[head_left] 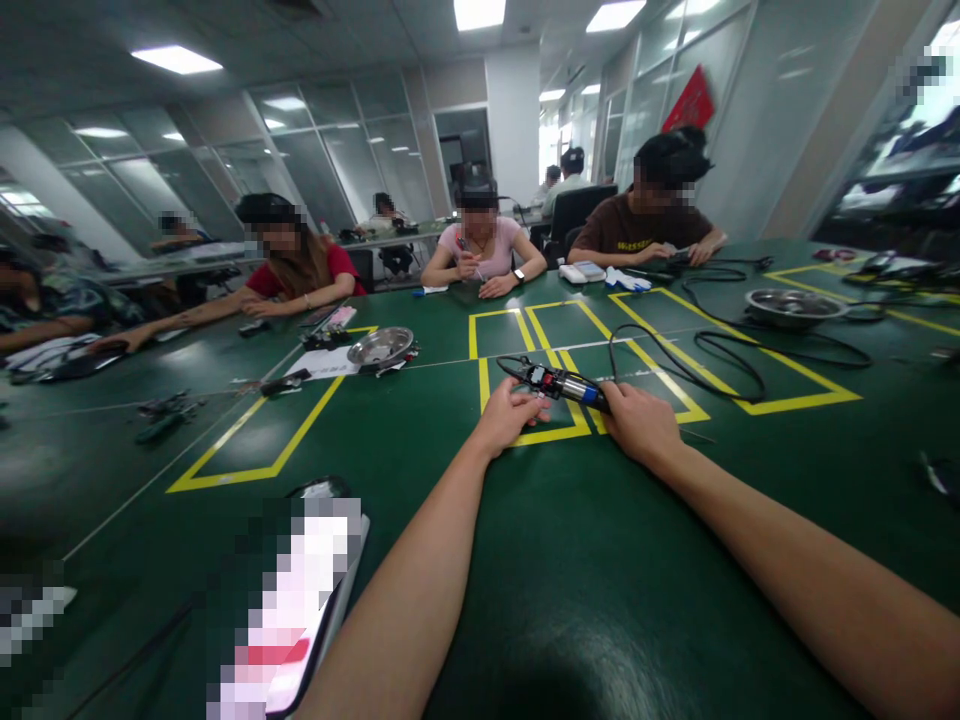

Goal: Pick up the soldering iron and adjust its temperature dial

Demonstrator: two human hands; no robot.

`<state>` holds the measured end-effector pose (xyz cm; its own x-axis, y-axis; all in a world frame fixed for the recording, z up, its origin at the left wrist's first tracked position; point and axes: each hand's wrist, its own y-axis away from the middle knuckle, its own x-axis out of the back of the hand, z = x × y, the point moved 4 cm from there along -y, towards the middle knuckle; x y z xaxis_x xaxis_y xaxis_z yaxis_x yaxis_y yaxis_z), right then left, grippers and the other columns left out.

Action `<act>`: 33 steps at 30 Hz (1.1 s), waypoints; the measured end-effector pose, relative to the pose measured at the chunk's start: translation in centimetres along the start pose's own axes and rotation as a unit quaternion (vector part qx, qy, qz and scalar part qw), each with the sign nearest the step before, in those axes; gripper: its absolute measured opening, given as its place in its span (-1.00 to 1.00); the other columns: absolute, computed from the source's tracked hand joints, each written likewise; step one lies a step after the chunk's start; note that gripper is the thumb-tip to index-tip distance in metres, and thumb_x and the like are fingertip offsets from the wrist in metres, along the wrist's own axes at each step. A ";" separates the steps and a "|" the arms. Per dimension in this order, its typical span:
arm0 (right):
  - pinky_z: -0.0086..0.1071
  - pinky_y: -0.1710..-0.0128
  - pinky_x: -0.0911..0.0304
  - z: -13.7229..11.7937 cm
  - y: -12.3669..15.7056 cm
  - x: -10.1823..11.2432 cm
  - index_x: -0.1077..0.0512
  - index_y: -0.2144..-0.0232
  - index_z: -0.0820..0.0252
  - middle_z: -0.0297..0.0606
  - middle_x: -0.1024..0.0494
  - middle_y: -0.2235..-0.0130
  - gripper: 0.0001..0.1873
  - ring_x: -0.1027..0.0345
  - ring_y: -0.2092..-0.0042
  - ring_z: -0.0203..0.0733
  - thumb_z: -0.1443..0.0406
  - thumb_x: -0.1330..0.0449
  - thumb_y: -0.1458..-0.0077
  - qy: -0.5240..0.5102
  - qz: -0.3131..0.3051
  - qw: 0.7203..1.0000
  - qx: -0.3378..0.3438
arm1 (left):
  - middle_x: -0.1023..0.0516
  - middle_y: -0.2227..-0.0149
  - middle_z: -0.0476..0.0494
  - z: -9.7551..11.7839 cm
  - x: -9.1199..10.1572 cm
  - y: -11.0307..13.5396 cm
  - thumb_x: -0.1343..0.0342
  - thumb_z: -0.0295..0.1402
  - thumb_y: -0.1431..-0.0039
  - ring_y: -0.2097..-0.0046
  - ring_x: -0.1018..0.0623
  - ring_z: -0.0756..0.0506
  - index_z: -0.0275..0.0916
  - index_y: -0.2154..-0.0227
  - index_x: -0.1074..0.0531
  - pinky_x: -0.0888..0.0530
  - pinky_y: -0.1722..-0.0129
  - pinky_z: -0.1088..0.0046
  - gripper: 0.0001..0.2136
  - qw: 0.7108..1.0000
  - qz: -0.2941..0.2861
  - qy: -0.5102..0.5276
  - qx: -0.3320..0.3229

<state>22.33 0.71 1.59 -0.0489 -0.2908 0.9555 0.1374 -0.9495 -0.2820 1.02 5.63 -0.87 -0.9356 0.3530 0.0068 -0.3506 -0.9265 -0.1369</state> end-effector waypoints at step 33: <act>-0.36 0.44 -0.08 0.0 0.0 -0.2 -0.32 0.04 0.19 -0.11 -0.52 0.17 -0.70 -0.42 0.23 -0.06 0.19 -0.05 -0.23 0.018 0.027 0.999 0.016 | -0.58 0.15 -0.29 -0.5 0.1 -0.3 -0.19 -0.32 -0.16 0.31 -0.63 -0.08 -0.28 0.01 -0.25 -0.42 0.41 0.51 -0.62 1.000 0.009 0.008 -0.004</act>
<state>22.30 0.79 1.38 -0.0765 -0.3457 0.9352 0.1726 -0.9284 -0.3290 1.01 6.00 -1.28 -0.9409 0.3386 -0.0121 -0.3334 -0.9316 -0.1448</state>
